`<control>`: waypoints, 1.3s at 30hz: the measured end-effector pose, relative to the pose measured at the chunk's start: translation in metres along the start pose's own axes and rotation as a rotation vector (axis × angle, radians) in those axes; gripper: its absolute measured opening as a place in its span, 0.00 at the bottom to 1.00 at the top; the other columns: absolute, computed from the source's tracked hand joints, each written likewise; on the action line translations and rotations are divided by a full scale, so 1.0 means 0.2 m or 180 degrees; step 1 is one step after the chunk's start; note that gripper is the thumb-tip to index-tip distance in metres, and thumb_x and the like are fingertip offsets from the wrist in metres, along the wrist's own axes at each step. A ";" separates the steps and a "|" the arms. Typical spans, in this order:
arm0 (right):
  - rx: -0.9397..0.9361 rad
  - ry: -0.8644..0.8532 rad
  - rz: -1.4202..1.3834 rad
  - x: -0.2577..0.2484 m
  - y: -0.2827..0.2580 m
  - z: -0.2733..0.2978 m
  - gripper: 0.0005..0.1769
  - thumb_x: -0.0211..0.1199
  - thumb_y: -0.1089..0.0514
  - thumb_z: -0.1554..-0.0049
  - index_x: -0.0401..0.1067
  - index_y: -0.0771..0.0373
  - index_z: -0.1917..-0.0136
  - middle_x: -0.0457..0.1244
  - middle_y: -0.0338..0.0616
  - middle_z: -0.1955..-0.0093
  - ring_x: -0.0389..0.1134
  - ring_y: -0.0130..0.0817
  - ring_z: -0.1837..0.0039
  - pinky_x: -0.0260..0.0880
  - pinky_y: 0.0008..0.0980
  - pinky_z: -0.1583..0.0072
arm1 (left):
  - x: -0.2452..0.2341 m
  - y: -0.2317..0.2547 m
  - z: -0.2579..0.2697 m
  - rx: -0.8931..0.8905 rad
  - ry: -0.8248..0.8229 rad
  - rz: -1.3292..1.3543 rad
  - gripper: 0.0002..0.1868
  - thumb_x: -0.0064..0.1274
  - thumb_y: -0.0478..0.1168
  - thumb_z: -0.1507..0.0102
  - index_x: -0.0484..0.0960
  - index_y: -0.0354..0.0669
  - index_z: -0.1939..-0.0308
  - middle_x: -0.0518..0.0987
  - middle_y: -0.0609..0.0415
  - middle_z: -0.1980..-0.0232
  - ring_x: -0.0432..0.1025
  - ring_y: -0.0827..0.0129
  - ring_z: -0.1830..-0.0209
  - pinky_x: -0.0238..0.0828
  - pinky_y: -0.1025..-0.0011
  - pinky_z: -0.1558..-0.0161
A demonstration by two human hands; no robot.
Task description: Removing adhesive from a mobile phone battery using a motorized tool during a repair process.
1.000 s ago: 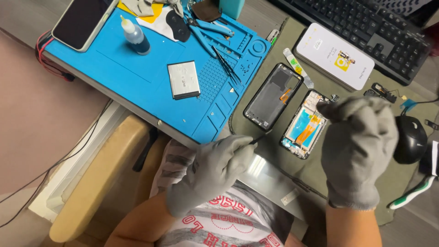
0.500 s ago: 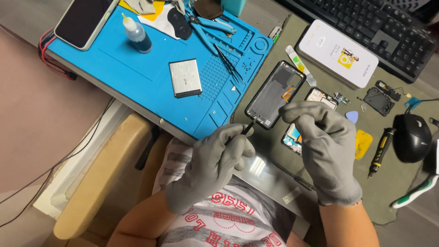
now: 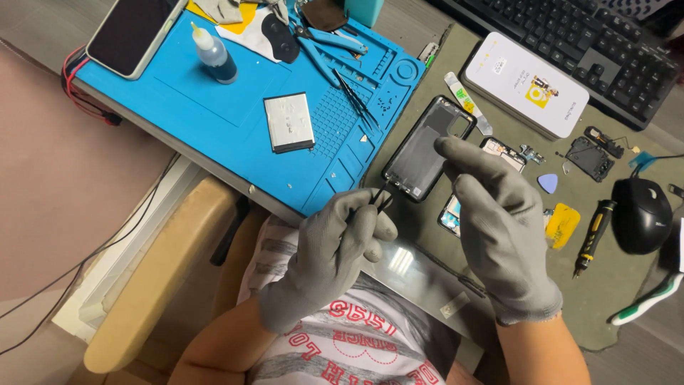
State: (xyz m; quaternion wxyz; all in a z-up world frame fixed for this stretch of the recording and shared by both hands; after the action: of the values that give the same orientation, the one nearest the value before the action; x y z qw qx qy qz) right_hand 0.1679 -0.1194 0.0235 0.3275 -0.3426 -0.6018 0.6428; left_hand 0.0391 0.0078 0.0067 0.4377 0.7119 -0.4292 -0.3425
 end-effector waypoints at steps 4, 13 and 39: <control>-0.0433 0.0298 -0.0175 -0.05 0.04 0.00 0.25 0.46 0.44 0.40 0.73 0.62 0.66 0.70 0.49 0.57 0.74 0.42 0.36 0.71 0.42 0.24 | -0.01 -0.03 -0.04 -0.0619 0.0186 0.0469 0.24 0.32 0.53 0.27 0.72 0.35 0.57 0.83 0.50 0.68 0.75 0.74 0.77 0.76 0.78 0.68; 0.0419 -0.0545 0.0961 0.18 0.03 0.03 0.22 0.50 0.55 0.41 0.73 0.61 0.37 0.72 0.41 0.40 0.71 0.27 0.42 0.71 0.28 0.41 | 0.05 -0.24 0.02 -0.0309 0.0454 0.2597 0.21 0.44 0.34 0.26 0.65 0.30 0.30 0.75 0.45 0.58 0.74 0.51 0.42 0.70 0.55 0.30; 0.0872 -0.0824 0.0142 0.47 0.17 -0.27 0.17 0.54 0.53 0.42 0.73 0.70 0.51 0.70 0.59 0.54 0.73 0.39 0.53 0.75 0.37 0.56 | -0.78 -0.52 -0.13 -0.1911 0.0969 0.2576 0.63 0.47 0.74 0.39 0.39 0.31 0.19 0.32 0.20 0.20 0.27 0.24 0.19 0.28 0.29 0.25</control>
State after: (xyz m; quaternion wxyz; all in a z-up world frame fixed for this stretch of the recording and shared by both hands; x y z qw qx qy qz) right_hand 0.1607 -0.0143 -0.0175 0.2766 -0.2225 -0.5379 0.7646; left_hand 0.0323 0.1848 -0.0604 0.7771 0.3742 -0.4844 -0.1467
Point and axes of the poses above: each hand's wrist, its own z-axis away from the middle knuckle, its own x-axis out of the palm, y = z × x, the point moved 7 cm from there along -z, towards the middle knuckle
